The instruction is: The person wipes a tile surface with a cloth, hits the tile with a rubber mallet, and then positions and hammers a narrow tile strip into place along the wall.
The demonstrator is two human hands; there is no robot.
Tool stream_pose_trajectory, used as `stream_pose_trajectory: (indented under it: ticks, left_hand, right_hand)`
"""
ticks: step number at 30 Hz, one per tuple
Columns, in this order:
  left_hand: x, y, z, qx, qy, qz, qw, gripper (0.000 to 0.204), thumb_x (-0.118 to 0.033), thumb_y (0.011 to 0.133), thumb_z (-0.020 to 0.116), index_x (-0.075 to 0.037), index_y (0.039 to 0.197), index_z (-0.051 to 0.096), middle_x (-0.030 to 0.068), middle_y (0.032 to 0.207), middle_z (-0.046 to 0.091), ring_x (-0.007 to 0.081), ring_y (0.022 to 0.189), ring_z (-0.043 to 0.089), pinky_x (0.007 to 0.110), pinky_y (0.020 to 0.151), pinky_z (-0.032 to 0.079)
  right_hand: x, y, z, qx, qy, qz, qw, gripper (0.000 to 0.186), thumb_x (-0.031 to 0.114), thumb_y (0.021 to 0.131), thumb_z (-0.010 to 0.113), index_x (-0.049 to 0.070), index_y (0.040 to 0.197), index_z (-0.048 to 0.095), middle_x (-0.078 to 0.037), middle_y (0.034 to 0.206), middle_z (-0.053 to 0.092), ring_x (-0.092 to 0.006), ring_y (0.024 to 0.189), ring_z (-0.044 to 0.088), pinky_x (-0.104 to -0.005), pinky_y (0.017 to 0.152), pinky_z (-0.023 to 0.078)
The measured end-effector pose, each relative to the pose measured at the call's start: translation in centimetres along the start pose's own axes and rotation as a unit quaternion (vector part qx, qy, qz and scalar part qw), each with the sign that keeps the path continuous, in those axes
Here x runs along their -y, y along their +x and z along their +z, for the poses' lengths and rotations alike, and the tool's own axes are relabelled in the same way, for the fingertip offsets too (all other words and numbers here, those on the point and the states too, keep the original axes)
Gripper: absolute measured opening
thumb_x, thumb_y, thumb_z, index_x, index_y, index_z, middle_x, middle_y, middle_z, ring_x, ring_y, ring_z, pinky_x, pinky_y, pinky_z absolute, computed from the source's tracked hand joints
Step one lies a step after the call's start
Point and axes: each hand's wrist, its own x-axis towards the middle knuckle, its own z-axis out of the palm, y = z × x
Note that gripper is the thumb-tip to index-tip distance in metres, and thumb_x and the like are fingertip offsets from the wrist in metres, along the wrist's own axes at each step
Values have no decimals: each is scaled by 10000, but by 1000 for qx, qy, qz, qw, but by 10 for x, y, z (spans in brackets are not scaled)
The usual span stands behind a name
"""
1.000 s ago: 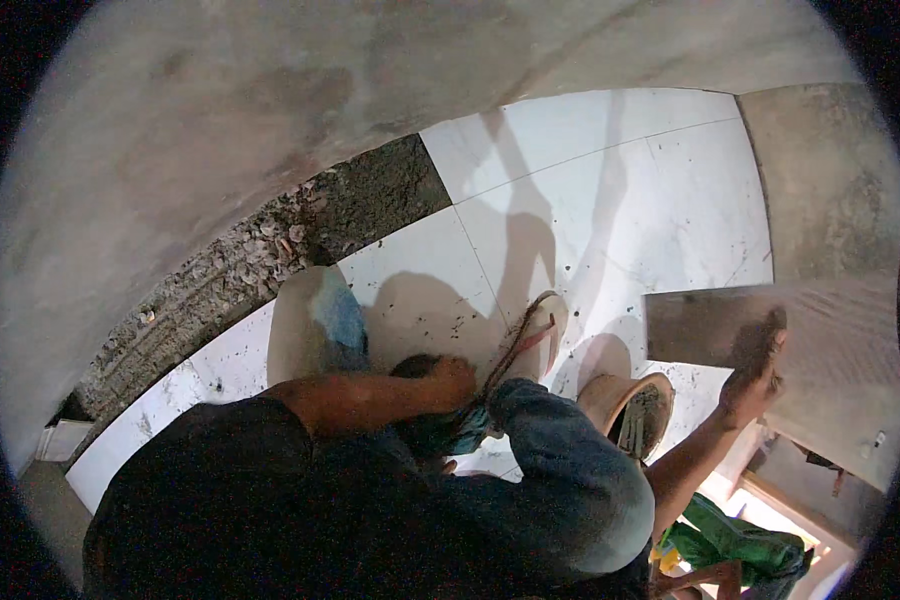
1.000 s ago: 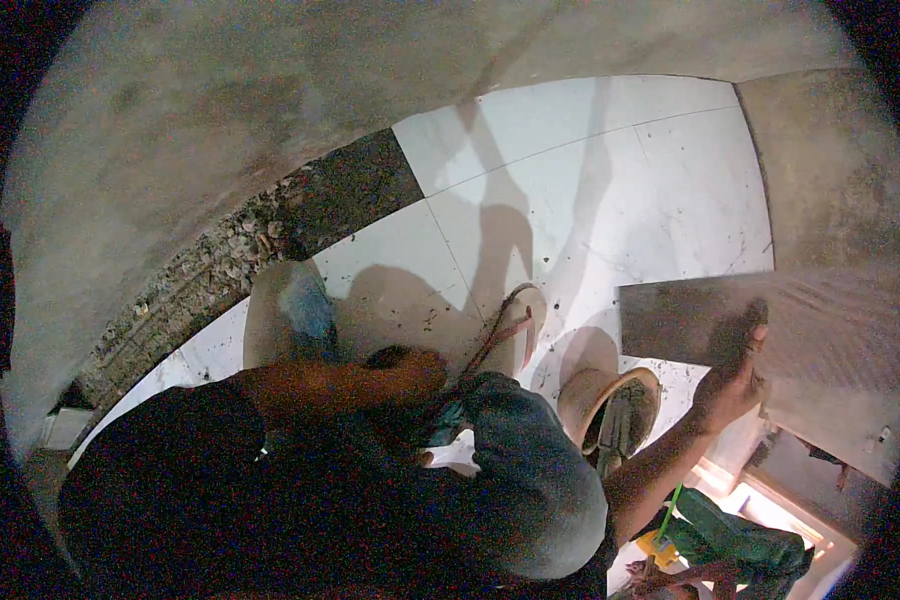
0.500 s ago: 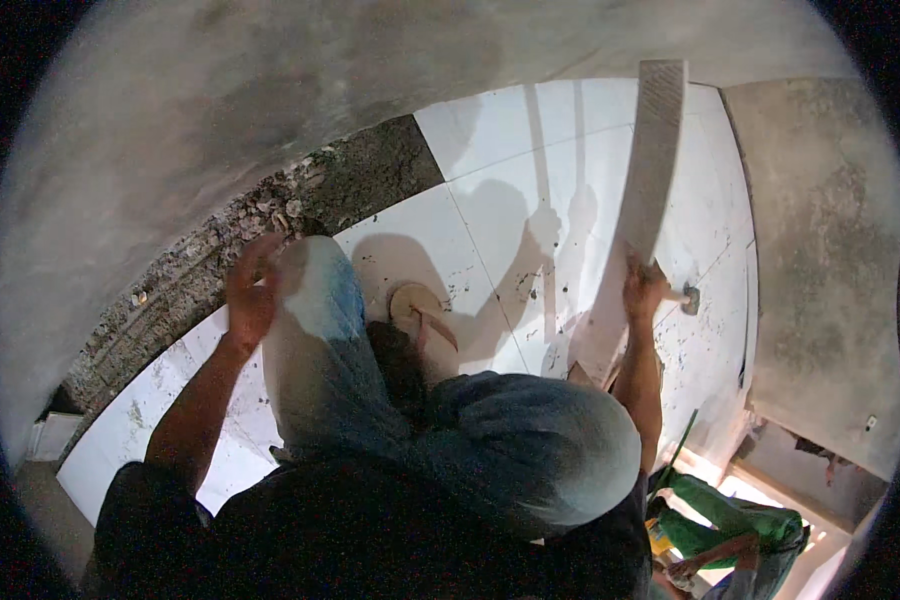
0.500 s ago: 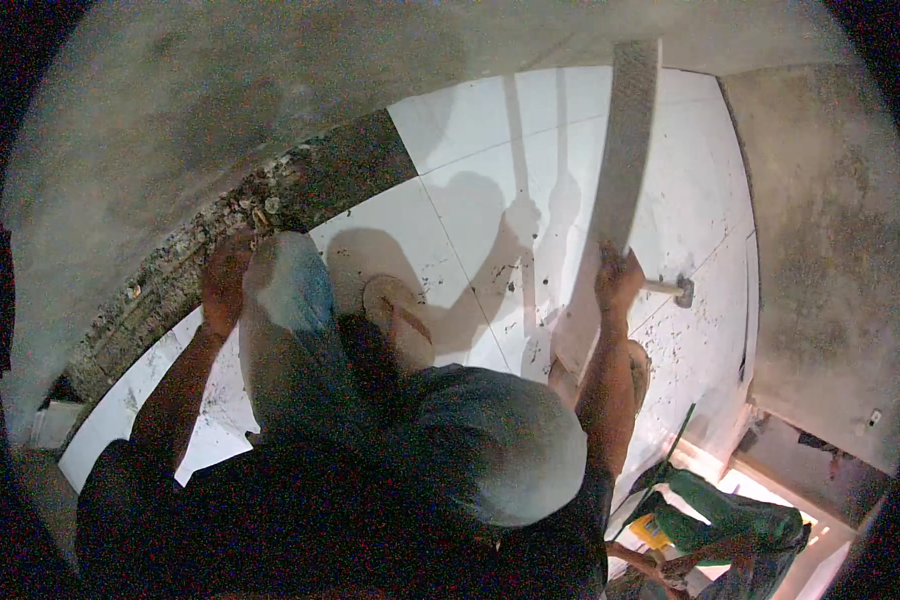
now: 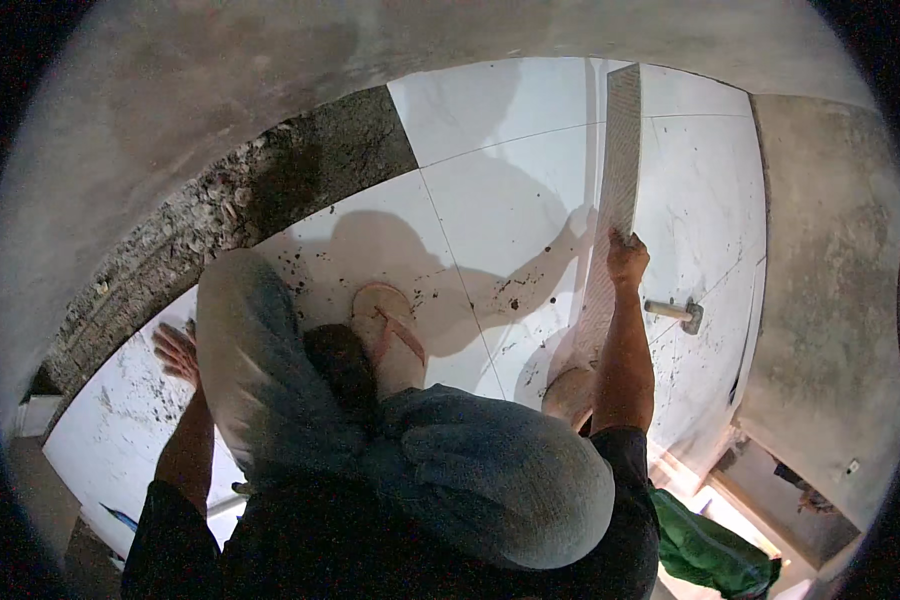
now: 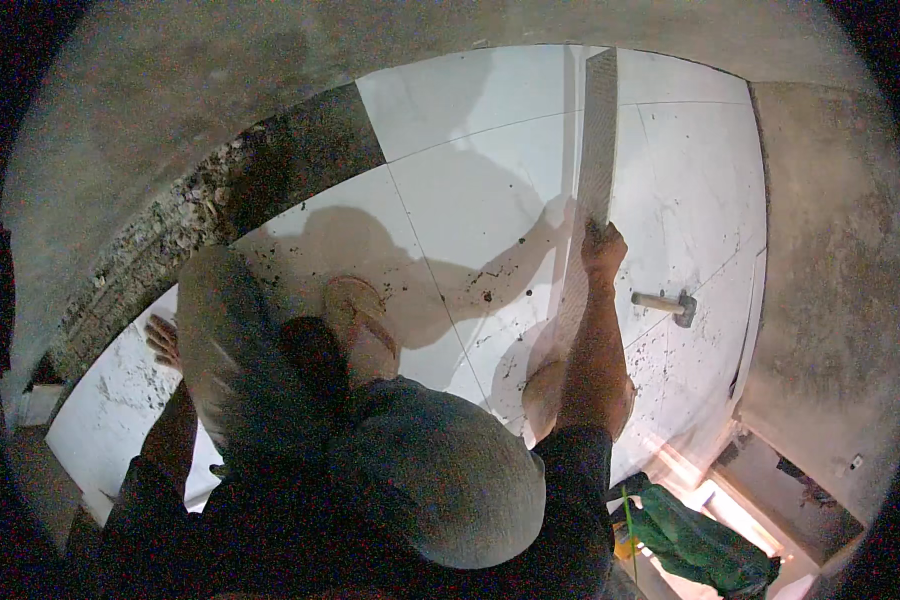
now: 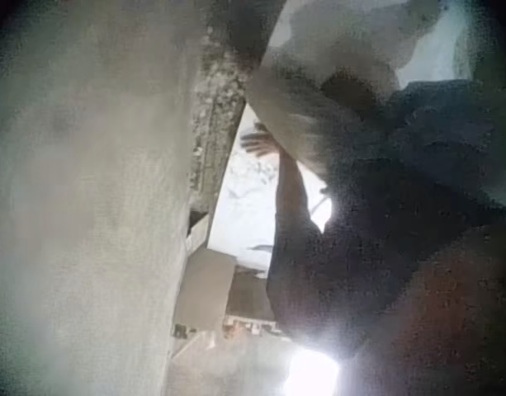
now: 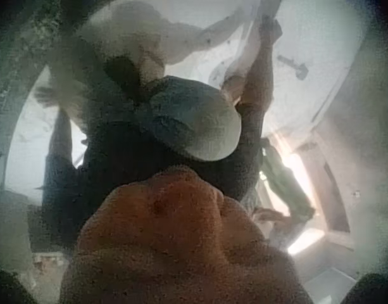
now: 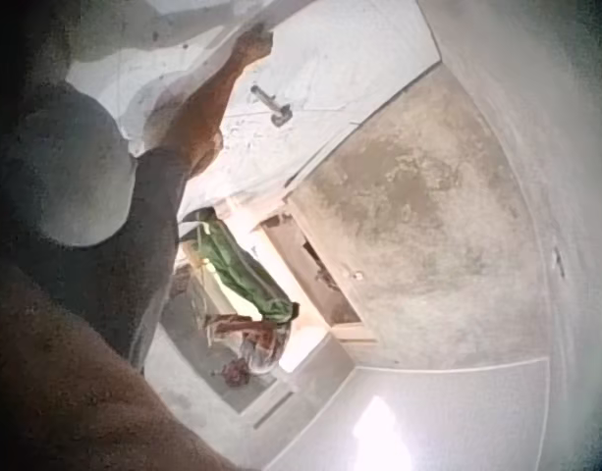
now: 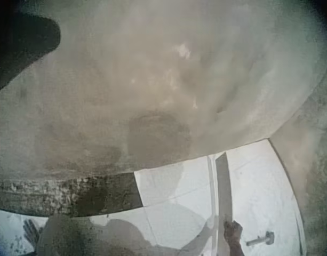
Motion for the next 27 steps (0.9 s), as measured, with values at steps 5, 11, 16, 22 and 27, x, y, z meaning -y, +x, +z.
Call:
stream_pose_trajectory:
  ticks: [5, 11, 16, 22, 27]
  left_hand:
    - [-21, -2, -24, -53, -85, 4, 995, 795, -658, 912, 373, -230, 1529, 112, 76, 1594, 64, 324, 1461, 54, 610, 1129, 37]
    - [-31, -6, -35, -90, -111, 41, 989, 801, -660, 907, 384, -230, 1528, 118, 78, 1593, 69, 320, 1461, 56, 605, 1132, 28]
    - [-37, -9, -40, -113, -147, 76, 980, 806, -661, 902, 393, -230, 1528, 124, 80, 1593, 74, 317, 1461, 58, 601, 1134, 20]
    - [-25, -6, -43, -129, -179, 87, 972, 811, -662, 897, 404, -230, 1527, 130, 82, 1592, 79, 313, 1461, 60, 596, 1137, 11]
    - [-19, -2, -27, -118, -179, 84, 973, 840, -673, 869, 452, -236, 1523, 158, 90, 1587, 108, 305, 1461, 69, 586, 1141, -7]
  right_hand:
    - [14, 4, 10, 53, 42, -31, 997, 362, 343, 872, 643, -13, 929, 668, -231, 853, 682, -381, 838, 667, -421, 738, 510]
    - [53, -14, 4, 77, -35, -61, 995, 324, 286, 893, 626, -23, 986, 660, -230, 888, 686, -369, 840, 670, -408, 747, 511]
    - [78, -60, 3, 110, 51, -76, 990, 351, 275, 907, 609, -50, 1037, 641, -218, 946, 686, -352, 857, 662, -395, 755, 504]
    - [100, -100, 11, 159, 62, -140, 975, 364, 247, 909, 594, -67, 1091, 622, -206, 1022, 678, -314, 860, 643, -388, 783, 495]
    - [119, -123, 11, 157, 35, -103, 982, 425, 312, 903, 624, -61, 1107, 623, -208, 1027, 677, -313, 898, 636, -397, 794, 487]
